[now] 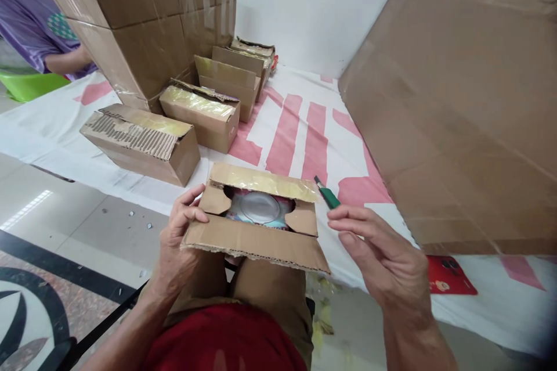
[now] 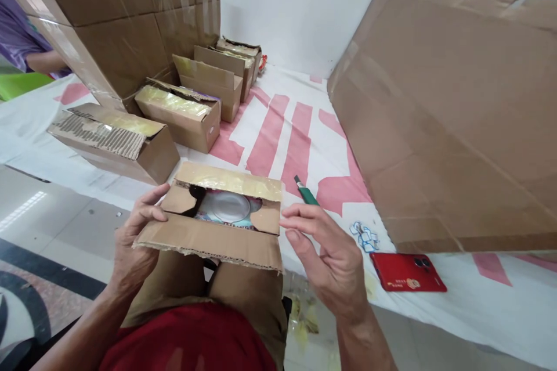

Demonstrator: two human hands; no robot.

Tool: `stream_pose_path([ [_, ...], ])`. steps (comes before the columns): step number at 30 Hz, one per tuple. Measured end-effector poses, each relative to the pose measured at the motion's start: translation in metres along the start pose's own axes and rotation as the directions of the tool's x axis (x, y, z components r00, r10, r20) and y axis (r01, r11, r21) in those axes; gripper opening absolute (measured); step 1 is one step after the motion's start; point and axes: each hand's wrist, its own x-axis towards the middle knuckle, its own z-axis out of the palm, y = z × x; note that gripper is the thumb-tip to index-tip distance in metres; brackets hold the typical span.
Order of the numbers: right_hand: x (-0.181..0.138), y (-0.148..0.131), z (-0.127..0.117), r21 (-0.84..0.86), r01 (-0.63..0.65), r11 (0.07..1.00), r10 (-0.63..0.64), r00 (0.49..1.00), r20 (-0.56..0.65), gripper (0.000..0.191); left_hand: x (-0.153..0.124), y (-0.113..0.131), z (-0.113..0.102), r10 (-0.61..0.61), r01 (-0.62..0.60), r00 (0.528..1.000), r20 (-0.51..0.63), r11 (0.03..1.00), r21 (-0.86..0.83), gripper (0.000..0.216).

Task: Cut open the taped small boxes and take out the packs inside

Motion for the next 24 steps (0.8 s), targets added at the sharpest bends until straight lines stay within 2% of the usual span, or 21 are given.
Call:
stream_pose_path([
  [2, 0.015, 0.004, 0.002, -0.17, 0.049, 0.984, -0.027, 0.991, 0.132, 0.019, 0.001, 0.0, 0.002, 0.016, -0.016, 1.0, 0.004, 1.0, -0.015, 0.014],
  [5, 0.038, 0.009, 0.014, -0.325, 0.174, 0.93, -0.037, 0.921, 0.387, 0.023, 0.001, 0.0, 0.004, 0.027, -0.027, 1.0, -0.008, 0.999, -0.035, 0.011],
  [7, 0.049, 0.011, 0.022, -0.39, 0.223, 0.893, -0.033, 0.898, 0.44, 0.025, 0.0, 0.0, 0.005, 0.022, -0.023, 1.0, -0.009, 0.999, -0.042, 0.009],
  [10, 0.06, 0.012, 0.027, -0.441, 0.21, 0.873, -0.051, 0.937, 0.344, 0.034, -0.002, -0.001, 0.005, 0.015, -0.015, 1.0, 0.005, 0.998, -0.054, 0.008],
  [12, 0.069, 0.016, 0.027, -0.466, 0.155, 0.871, -0.036, 0.967, 0.254, 0.04, -0.002, -0.002, 0.005, 0.019, -0.018, 1.0, 0.009, 0.998, -0.06, 0.008],
  [14, 0.08, 0.025, 0.027, -0.452, 0.092, 0.887, 0.011, 0.975, 0.22, 0.038, -0.003, -0.003, 0.006, 0.02, -0.019, 1.0, 0.003, 0.998, -0.058, 0.009],
  [18, 0.1, 0.046, 0.032, -0.246, -0.053, 0.968, 0.104, 0.975, 0.198, 0.033, -0.004, -0.006, 0.007, 0.026, -0.025, 1.0, 0.007, 0.999, -0.038, 0.008],
  [21, 0.107, 0.053, 0.039, -0.139, -0.21, 0.968, 0.217, 0.975, 0.037, 0.035, 0.002, -0.006, 0.003, 0.025, -0.025, 1.0, -0.01, 0.999, -0.028, 0.011],
  [24, 0.107, 0.057, 0.048, -0.009, -0.349, 0.937, 0.347, 0.934, -0.085, 0.045, 0.024, -0.005, -0.009, 0.074, -0.061, 0.989, -0.126, 0.992, 0.109, 0.023],
])
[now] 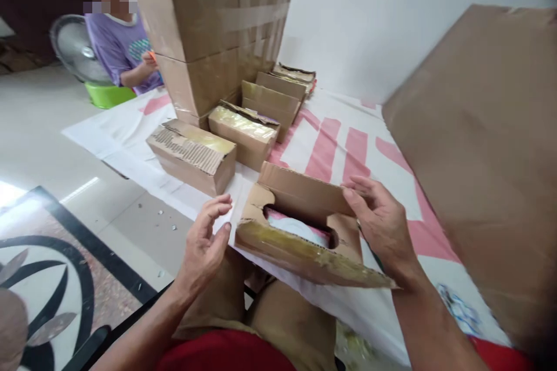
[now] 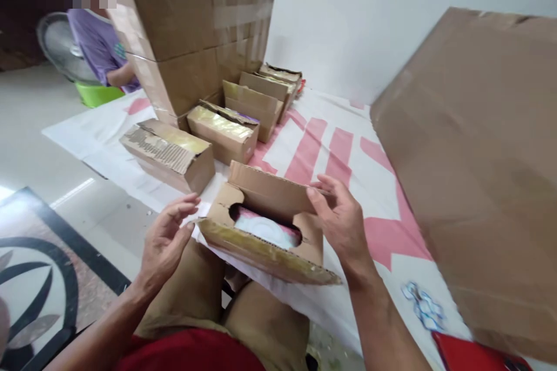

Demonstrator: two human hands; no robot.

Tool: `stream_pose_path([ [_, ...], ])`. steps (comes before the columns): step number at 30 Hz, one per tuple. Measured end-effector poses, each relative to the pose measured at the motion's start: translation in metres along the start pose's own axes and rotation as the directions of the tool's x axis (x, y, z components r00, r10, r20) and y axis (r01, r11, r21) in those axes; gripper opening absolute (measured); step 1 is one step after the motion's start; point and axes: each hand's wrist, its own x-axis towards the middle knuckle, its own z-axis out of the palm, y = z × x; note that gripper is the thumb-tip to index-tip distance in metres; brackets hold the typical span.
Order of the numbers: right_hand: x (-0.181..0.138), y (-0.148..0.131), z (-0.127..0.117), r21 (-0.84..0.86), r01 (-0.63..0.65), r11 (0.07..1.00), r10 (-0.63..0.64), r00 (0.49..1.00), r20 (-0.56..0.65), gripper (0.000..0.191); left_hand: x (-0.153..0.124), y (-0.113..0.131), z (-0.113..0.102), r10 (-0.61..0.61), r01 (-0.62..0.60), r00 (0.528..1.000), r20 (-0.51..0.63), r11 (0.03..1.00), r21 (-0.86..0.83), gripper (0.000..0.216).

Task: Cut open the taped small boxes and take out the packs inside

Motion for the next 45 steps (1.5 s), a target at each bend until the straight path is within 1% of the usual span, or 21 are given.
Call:
stream_pose_path([
  [3, -0.003, 0.009, 0.007, 0.123, -0.14, 0.983, 0.146, 0.989, -0.04, 0.06, 0.042, -0.003, -0.011, 0.225, -0.199, 0.974, -0.034, 0.916, 0.348, 0.022],
  [6, -0.01, 0.02, 0.011, 0.266, -0.266, 0.927, 0.272, 0.962, 0.014, 0.064, 0.085, -0.012, -0.016, 0.335, -0.327, 0.936, 0.109, 0.709, 0.625, 0.022],
  [10, -0.022, 0.024, 0.013, 0.377, -0.467, 0.8, 0.405, 0.884, 0.235, 0.049, 0.114, -0.031, -0.014, 0.163, -0.341, 0.939, 0.302, 0.551, 0.762, 0.038],
  [14, -0.03, 0.015, 0.015, 0.462, -0.516, 0.722, 0.408, 0.856, 0.318, 0.047, 0.115, -0.049, -0.035, 0.064, -0.263, 0.961, 0.269, 0.52, 0.813, 0.043],
  [19, -0.033, 0.01, 0.016, 0.507, -0.557, 0.657, 0.416, 0.83, 0.372, 0.051, 0.118, -0.063, -0.088, 0.061, -0.165, 0.986, 0.155, 0.509, 0.845, 0.04],
  [21, -0.034, 0.013, 0.017, 0.516, -0.558, 0.65, 0.409, 0.829, 0.381, 0.051, 0.116, -0.057, -0.098, 0.093, -0.127, 0.991, 0.091, 0.518, 0.846, 0.039],
  [23, -0.033, 0.019, 0.019, 0.537, -0.55, 0.64, 0.389, 0.834, 0.391, 0.051, 0.107, -0.041, -0.096, 0.141, -0.13, 0.988, 0.055, 0.601, 0.788, 0.04],
  [25, -0.03, 0.023, 0.021, 0.542, -0.545, 0.64, 0.373, 0.836, 0.402, 0.05, 0.094, -0.019, -0.083, 0.136, -0.195, 0.98, 0.143, 0.768, 0.609, 0.042],
  [27, -0.027, 0.025, 0.019, 0.488, -0.547, 0.68, 0.385, 0.833, 0.397, 0.051, 0.079, 0.003, -0.065, 0.103, -0.223, 0.922, 0.373, 0.929, 0.294, 0.045],
  [29, -0.027, 0.023, 0.012, 0.382, -0.47, 0.796, 0.383, 0.879, 0.283, 0.05, 0.064, 0.017, -0.046, 0.123, -0.165, 0.828, 0.547, 0.986, 0.028, 0.057],
  [30, -0.029, 0.019, 0.005, 0.315, -0.372, 0.873, 0.339, 0.928, 0.155, 0.048, 0.057, 0.02, -0.038, 0.141, -0.15, 0.798, 0.586, 0.988, -0.032, 0.063],
  [32, -0.036, 0.006, -0.012, 0.14, -0.104, 0.985, 0.13, 0.974, -0.187, 0.039, 0.046, 0.021, -0.025, 0.17, -0.189, 0.793, 0.584, 0.982, -0.029, 0.068],
  [33, -0.041, -0.004, -0.02, 0.04, 0.018, 0.999, -0.006, 0.955, -0.297, 0.033, 0.042, 0.019, -0.021, 0.194, -0.226, 0.803, 0.564, 0.974, -0.013, 0.065],
  [34, -0.046, -0.016, -0.027, -0.042, 0.119, 0.992, -0.126, 0.941, -0.313, 0.025, 0.038, 0.017, -0.018, 0.223, -0.261, 0.811, 0.541, 0.965, -0.007, 0.06],
  [35, -0.049, -0.028, -0.032, -0.09, 0.204, 0.975, -0.219, 0.95, -0.223, 0.018, 0.036, 0.014, -0.016, 0.252, -0.286, 0.814, 0.524, 0.958, -0.016, 0.054],
  [36, -0.051, -0.039, -0.035, -0.1, 0.282, 0.954, -0.287, 0.957, -0.035, 0.014, 0.035, 0.012, -0.015, 0.277, -0.3, 0.809, 0.518, 0.953, -0.041, 0.049],
  [37, -0.051, -0.05, -0.034, -0.083, 0.347, 0.934, -0.326, 0.925, 0.194, 0.016, 0.034, 0.01, -0.014, 0.299, -0.308, 0.8, 0.52, 0.949, -0.071, 0.043],
  [39, -0.043, -0.063, -0.024, -0.052, 0.419, 0.906, -0.326, 0.772, 0.545, 0.028, 0.035, 0.008, -0.014, 0.321, -0.314, 0.78, 0.538, 0.943, -0.107, 0.033],
  [40, -0.037, -0.065, -0.016, -0.073, 0.433, 0.898, -0.291, 0.711, 0.641, 0.032, 0.035, 0.007, -0.014, 0.328, -0.315, 0.772, 0.544, 0.941, -0.12, 0.028],
  [42, -0.024, -0.061, 0.004, -0.172, 0.446, 0.878, -0.178, 0.64, 0.747, 0.037, 0.035, 0.005, -0.013, 0.336, -0.312, 0.764, 0.552, 0.94, -0.139, 0.023],
  [45, -0.012, -0.046, 0.032, -0.325, 0.492, 0.808, 0.028, 0.518, 0.855, 0.074, 0.032, 0.002, -0.011, 0.332, -0.307, 0.769, 0.547, 0.941, -0.14, 0.024],
])
